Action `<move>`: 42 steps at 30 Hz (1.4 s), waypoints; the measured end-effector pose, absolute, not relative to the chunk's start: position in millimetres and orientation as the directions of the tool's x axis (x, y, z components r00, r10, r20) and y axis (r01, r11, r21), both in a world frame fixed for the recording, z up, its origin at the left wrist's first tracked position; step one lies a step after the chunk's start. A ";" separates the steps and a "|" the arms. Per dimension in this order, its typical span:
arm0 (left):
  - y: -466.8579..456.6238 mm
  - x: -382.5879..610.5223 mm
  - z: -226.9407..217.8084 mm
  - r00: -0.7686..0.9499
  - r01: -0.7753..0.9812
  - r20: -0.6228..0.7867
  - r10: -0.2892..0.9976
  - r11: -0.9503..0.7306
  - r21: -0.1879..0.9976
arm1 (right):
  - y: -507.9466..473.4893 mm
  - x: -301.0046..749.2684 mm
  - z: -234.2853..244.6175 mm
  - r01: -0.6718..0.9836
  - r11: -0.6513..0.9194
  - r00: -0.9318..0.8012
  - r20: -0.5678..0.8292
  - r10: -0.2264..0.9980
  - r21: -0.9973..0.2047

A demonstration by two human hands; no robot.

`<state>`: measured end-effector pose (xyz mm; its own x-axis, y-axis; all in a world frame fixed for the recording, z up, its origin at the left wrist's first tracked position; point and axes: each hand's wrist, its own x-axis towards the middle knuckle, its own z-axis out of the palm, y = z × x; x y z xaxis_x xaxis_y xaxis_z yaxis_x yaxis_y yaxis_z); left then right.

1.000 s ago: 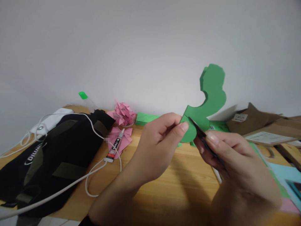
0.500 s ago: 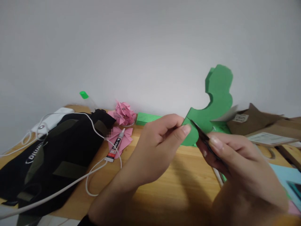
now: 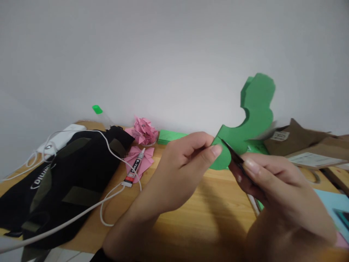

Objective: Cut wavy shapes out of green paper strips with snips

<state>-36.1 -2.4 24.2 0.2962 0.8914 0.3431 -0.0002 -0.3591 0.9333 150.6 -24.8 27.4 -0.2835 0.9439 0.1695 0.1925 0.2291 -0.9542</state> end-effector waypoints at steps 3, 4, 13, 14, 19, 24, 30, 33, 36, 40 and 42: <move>-2.9 -36.6 23.9 0.292 -0.010 0.347 0.891 -0.360 0.933 | -25.2 150.9 28.1 0.188 0.213 -0.281 0.155 0.947 -0.959; -2.9 -36.6 23.7 0.293 -0.012 0.347 0.891 -0.359 0.933 | -24.9 151.1 28.3 0.186 0.211 -0.284 0.153 0.947 -0.960; -0.2 -36.3 22.4 0.304 0.010 0.345 0.888 -0.365 0.931 | -23.0 151.8 25.5 0.081 0.062 -0.306 0.035 0.951 -0.995; -0.1 -36.6 22.3 0.310 0.019 0.343 0.887 -0.367 0.930 | -23.2 151.4 25.7 0.084 0.058 -0.300 0.030 0.953 -0.995; 0.2 -36.7 21.2 0.334 0.030 0.334 0.881 -0.365 0.931 | -24.5 149.8 27.9 0.118 0.048 -0.272 0.014 0.962 -0.992; 1.8 -35.9 20.4 0.360 0.014 0.343 0.867 -0.373 0.928 | -26.5 149.2 30.2 0.137 0.101 -0.269 0.061 0.961 -0.985; 1.3 -37.6 20.8 0.360 0.018 0.349 0.865 -0.381 0.925 | -26.1 143.8 32.6 0.202 0.207 -0.242 0.156 0.958 -0.957; 0.6 -38.9 21.0 0.361 0.019 0.339 0.868 -0.371 0.929 | -25.5 144.8 31.6 0.220 0.217 -0.251 0.160 0.955 -0.951; 0.7 -39.2 20.8 0.364 0.023 0.335 0.869 -0.368 0.929 | -24.7 148.4 29.6 0.226 0.220 -0.269 0.156 0.950 -0.949; 1.4 -38.4 20.8 0.366 0.025 0.344 0.865 -0.378 0.925 | -23.9 151.0 28.9 0.232 0.227 -0.266 0.163 0.950 -0.946; 1.3 -38.0 21.4 0.366 0.024 0.341 0.866 -0.375 0.927 | -24.2 150.3 29.4 0.235 0.229 -0.268 0.163 0.949 -0.945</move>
